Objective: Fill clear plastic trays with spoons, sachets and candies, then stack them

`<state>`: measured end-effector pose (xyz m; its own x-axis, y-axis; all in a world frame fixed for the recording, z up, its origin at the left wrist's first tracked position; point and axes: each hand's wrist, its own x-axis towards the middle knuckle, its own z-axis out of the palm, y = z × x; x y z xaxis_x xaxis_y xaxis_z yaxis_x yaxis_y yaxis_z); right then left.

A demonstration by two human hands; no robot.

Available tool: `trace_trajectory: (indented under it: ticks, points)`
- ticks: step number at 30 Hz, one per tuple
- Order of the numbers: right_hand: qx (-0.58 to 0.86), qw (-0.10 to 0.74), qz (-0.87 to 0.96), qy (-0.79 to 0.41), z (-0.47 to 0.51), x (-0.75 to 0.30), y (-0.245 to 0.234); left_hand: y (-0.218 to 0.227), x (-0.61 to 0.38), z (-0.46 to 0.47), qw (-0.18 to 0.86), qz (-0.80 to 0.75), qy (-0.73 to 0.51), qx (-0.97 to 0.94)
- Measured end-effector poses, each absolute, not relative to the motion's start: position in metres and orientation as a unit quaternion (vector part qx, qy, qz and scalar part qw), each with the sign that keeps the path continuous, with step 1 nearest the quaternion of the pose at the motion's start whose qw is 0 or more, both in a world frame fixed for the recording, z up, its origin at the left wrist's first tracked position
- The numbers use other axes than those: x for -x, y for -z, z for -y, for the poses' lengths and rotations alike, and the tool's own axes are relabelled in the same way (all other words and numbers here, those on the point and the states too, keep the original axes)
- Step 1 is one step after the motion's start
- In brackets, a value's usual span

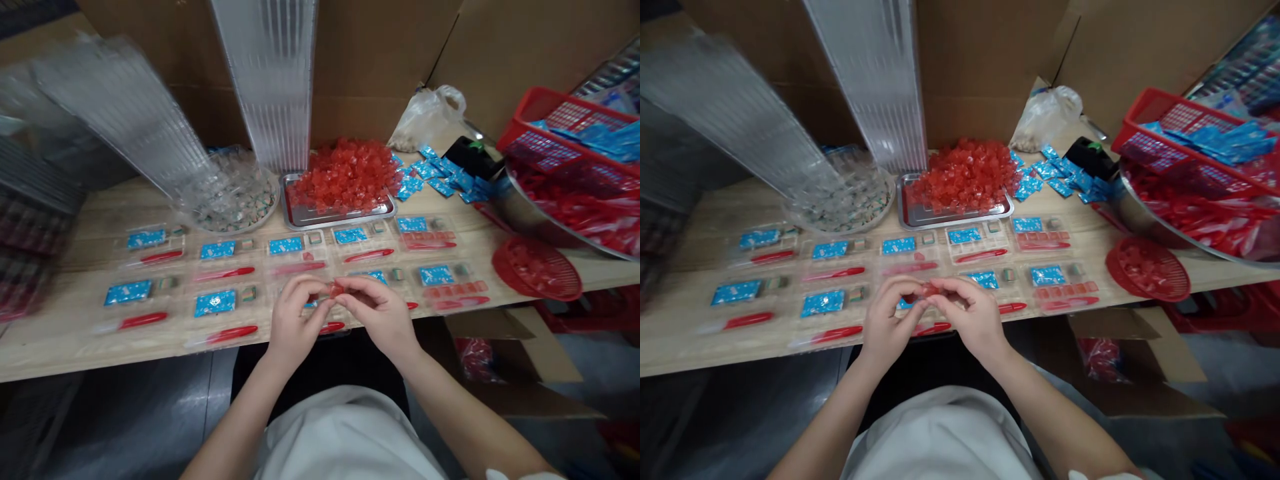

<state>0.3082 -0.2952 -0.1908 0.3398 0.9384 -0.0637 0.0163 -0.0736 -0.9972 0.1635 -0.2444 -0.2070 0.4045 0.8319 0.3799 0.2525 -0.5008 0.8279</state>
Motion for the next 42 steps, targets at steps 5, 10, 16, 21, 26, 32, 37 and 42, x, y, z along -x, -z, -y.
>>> trace_trajectory:
  ticks: [5, 10, 16, 21, 26, 32, 37, 42]
  points:
    - [0.627, 0.545, 0.404, -0.383, 0.294, -0.304, 0.195, 0.207, -0.164, 0.250, 0.447, -0.361, -0.367, -0.732]
    - [0.632, 0.532, 0.389, -0.407, 0.296, -0.323, 0.202, 0.211, -0.143, 0.258, 0.335, -0.363, -0.307, -0.814]
    - [0.649, 0.403, 0.612, -0.206, 0.282, -0.345, 0.210, 0.229, -0.119, 0.264, 0.184, -0.376, -0.192, -0.888]
    - [0.585, 0.275, 0.751, -0.138, 0.264, -0.336, 0.219, 0.234, -0.121, 0.261, 0.179, -0.376, -0.148, -0.897]
    - [0.632, 0.323, 0.696, -0.112, 0.249, -0.352, 0.209, 0.232, -0.118, 0.258, 0.194, -0.373, -0.154, -0.894]
    - [0.600, 0.201, 0.766, -0.112, 0.227, -0.338, 0.215, 0.232, -0.116, 0.257, 0.201, -0.362, -0.156, -0.897]
    - [0.591, 0.200, 0.773, -0.116, 0.229, -0.344, 0.217, 0.241, -0.120, 0.253, 0.156, -0.397, -0.173, -0.888]
    - [0.685, 0.296, 0.662, -0.072, 0.192, -0.396, 0.207, 0.239, -0.125, 0.242, 0.105, -0.380, -0.174, -0.902]
